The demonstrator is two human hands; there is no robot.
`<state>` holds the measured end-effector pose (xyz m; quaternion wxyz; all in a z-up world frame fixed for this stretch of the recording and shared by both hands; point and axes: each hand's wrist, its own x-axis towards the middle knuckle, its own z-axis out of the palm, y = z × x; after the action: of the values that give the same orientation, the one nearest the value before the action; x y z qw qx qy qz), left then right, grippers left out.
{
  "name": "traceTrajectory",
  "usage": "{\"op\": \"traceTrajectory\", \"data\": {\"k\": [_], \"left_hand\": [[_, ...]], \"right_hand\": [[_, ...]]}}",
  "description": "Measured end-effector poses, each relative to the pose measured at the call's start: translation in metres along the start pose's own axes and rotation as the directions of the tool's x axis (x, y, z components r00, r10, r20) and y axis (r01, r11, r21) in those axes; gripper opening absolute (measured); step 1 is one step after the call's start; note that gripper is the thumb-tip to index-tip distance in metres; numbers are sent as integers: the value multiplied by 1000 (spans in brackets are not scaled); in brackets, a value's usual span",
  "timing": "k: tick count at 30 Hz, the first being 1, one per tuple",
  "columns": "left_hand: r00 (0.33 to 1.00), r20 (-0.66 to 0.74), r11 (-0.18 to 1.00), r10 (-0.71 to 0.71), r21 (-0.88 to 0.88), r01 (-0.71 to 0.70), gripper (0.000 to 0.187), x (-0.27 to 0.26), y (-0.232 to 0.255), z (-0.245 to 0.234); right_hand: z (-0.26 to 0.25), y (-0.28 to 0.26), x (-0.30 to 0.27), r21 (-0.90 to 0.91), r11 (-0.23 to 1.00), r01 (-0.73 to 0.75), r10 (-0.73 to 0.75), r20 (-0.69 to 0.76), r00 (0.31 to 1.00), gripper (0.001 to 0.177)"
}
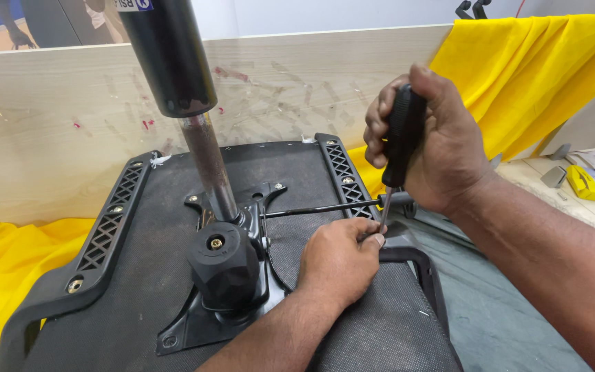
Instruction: The person uses a screwdriver to tighten screws on the underside of an office chair base. They systematically secure the mounting plate and side brackets to the chair frame.
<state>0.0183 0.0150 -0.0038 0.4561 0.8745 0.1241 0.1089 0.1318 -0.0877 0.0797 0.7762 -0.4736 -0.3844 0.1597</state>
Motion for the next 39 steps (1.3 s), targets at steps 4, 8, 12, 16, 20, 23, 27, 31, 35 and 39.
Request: {"op": "traceTrajectory", "data": {"k": [4,8,12,16,20,23,27,31,35,39], "left_hand": [[998,-3,998,-67,-6,67,25,0,-3,3],[999,-35,1000,-13,4,13,24,0,-2,4],[999,-36,1000,11,11,-10,24,0,-1,4],[998,7,998,-58,-7,58,26,-2,1,2],[990,64,992,-128,-8,129,27,-1,6,-3],[993,57,994,-104,-13,105,27,-2,6,-5],[992,57,993,-115,1,115,26,-1,5,-4],[1000,-12,1000,-3,-18,3,25,-4,-1,0],[1000,-17,1000,-25,7,25,24,-3,-4,1],[999,-42,1000,-13,-2,13,26,-2,-1,2]], "right_hand": [[5,-7,1,-52,989,-139,126,-194,973,34],[4,-2,1,0,1000,-20,20,-172,985,30],[1,3,0,44,999,30,-22,-180,984,33],[-1,6,0,37,999,22,-17,-146,989,34],[-2,6,5,70,997,-29,33,-55,998,36],[-6,4,8,136,989,-66,60,47,997,38],[-1,2,9,175,978,-115,89,151,985,41],[17,-6,-2,68,994,-84,83,26,996,36],[30,-16,-6,-87,982,-170,140,-278,950,26],[29,-10,4,-18,996,-87,78,-303,950,25]]}}
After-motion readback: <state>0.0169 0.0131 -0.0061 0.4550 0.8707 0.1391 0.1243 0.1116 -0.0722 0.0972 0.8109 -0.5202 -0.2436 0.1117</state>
